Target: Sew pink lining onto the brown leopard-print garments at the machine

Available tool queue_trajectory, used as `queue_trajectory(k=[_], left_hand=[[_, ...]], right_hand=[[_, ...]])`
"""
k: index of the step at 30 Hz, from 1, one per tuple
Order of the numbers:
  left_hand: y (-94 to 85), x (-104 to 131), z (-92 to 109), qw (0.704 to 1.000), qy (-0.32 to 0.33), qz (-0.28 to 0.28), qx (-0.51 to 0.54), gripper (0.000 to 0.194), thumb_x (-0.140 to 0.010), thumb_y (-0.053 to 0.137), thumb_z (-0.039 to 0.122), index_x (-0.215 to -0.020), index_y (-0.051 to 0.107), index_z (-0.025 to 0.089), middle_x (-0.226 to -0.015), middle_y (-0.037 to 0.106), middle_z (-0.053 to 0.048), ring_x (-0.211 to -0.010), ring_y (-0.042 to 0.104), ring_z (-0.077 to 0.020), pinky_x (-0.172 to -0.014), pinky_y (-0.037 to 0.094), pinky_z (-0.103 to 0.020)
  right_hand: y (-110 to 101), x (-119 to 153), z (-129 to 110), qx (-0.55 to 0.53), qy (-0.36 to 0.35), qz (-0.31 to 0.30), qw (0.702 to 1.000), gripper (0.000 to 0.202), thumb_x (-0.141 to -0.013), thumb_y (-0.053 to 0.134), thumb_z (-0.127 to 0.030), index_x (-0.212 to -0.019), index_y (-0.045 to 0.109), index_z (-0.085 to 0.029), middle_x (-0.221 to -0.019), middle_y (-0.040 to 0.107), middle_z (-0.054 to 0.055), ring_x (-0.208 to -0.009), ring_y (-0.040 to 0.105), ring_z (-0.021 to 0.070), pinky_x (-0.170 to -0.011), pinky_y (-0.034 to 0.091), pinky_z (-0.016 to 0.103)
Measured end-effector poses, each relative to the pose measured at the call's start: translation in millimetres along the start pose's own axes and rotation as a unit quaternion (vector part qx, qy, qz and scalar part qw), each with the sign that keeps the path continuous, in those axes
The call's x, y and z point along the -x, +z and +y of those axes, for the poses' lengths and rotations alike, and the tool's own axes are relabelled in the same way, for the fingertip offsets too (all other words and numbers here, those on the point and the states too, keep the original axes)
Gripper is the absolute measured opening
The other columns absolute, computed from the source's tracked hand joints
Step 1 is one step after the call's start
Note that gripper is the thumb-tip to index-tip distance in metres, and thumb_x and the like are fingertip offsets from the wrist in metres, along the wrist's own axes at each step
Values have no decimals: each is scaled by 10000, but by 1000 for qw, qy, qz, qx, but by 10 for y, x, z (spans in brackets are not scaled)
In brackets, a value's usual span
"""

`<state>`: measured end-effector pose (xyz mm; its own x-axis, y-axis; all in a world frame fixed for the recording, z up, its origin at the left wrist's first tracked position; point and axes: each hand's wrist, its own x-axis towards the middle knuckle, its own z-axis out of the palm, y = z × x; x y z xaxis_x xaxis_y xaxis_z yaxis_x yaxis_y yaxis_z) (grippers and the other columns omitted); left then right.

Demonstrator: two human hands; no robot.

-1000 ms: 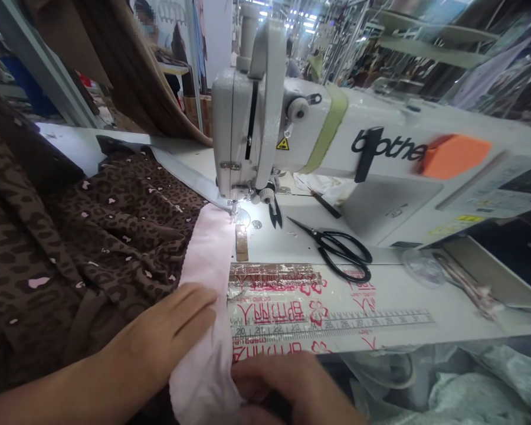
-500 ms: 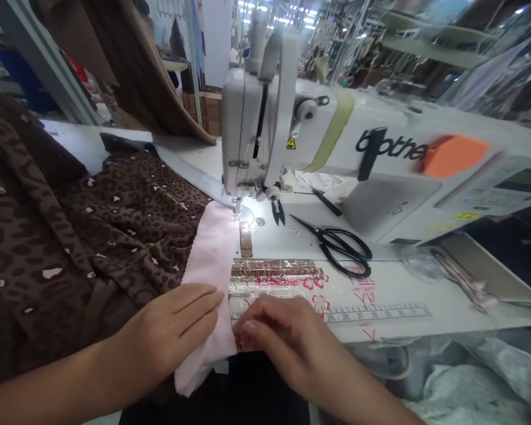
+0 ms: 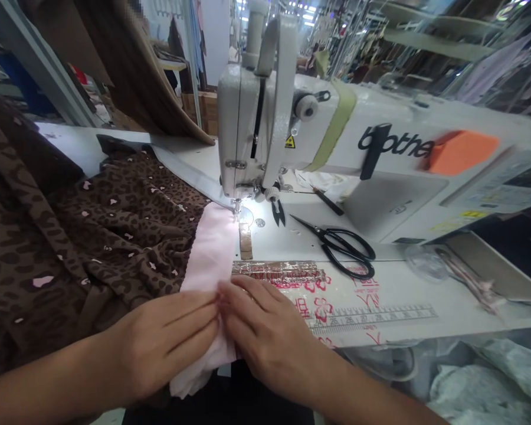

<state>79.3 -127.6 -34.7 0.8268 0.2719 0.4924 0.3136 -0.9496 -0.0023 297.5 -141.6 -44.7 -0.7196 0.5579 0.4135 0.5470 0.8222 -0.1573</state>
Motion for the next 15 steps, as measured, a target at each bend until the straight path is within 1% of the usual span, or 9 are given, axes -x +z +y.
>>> queue_trajectory(k=[1, 2, 4, 6, 8, 10, 12, 15], left_hand=[[-11, -4, -72, 1000, -5, -9, -8, 253, -934, 376, 83, -1041, 605, 85, -1043, 671, -101, -1078, 573, -180, -1020, 462, -324], [-22, -13, -158, 1000, -9, -20, -18, 250, -941, 376, 96, -1057, 596, 82, -1106, 650, -118, -1143, 540, -195, -1045, 443, -360], [-42, -60, -344, 998, -14, -52, -44, 252, -942, 387, 107, -1105, 577, 83, -1222, 592, -144, -1240, 470, -231, -1072, 409, -433], [-48, -151, -504, 994, 2, -87, -61, 268, -936, 405, 106, -1153, 562, 101, -1266, 564, -141, -1266, 444, -250, -1075, 396, -462], [-36, -275, -600, 991, 29, -114, -65, 256, -937, 415, 107, -1136, 577, 110, -1236, 583, -124, -1236, 473, -237, -1069, 407, -426], [-6, -400, -640, 988, 53, -128, -62, 223, -937, 418, 100, -1054, 608, 110, -1168, 614, -113, -1182, 515, -216, -1046, 430, -383], [34, -489, -648, 989, 55, -124, -51, 200, -928, 428, 83, -925, 623, 124, -1061, 643, -99, -1107, 555, -189, -1008, 457, -348], [99, -511, -645, 994, 48, -94, -23, 231, -919, 435, 70, -764, 588, 150, -905, 643, -68, -988, 583, -155, -939, 489, -302]], right_hand=[[-14, -16, 40, 3, -33, 2, 999, 208, -938, 431, -130, -990, 621, -60, -1244, 560, 156, -1201, 455, 273, -990, 447, 393], [-32, -27, 86, 4, -58, 2, 998, 216, -944, 422, -132, -969, 623, -57, -1276, 549, 159, -1250, 427, 273, -1038, 415, 389], [-79, -30, 183, 2, -88, -12, 996, 237, -951, 402, -129, -939, 629, -66, -1221, 598, 150, -1237, 464, 255, -1042, 423, 375], [-129, -6, 264, -8, -100, -35, 994, 246, -951, 393, -124, -957, 632, -63, -1170, 631, 140, -1205, 505, 243, -1035, 438, 373], [-166, 32, 313, -21, -105, -43, 993, 240, -938, 405, -105, -987, 632, -46, -1178, 630, 145, -1212, 507, 246, -1054, 426, 385], [-181, 68, 331, -29, -102, -33, 994, 230, -921, 426, -93, -997, 635, -33, -1211, 614, 157, -1236, 489, 257, -1063, 422, 396], [-177, 92, 328, -28, -95, -19, 995, 224, -909, 445, -91, -1007, 636, -28, -1246, 594, 170, -1266, 460, 267, -1063, 428, 406], [-152, 99, 314, -26, -95, -11, 995, 205, -899, 477, -99, -1004, 641, -36, -1271, 577, 172, -1284, 439, 267, -1063, 434, 405]])
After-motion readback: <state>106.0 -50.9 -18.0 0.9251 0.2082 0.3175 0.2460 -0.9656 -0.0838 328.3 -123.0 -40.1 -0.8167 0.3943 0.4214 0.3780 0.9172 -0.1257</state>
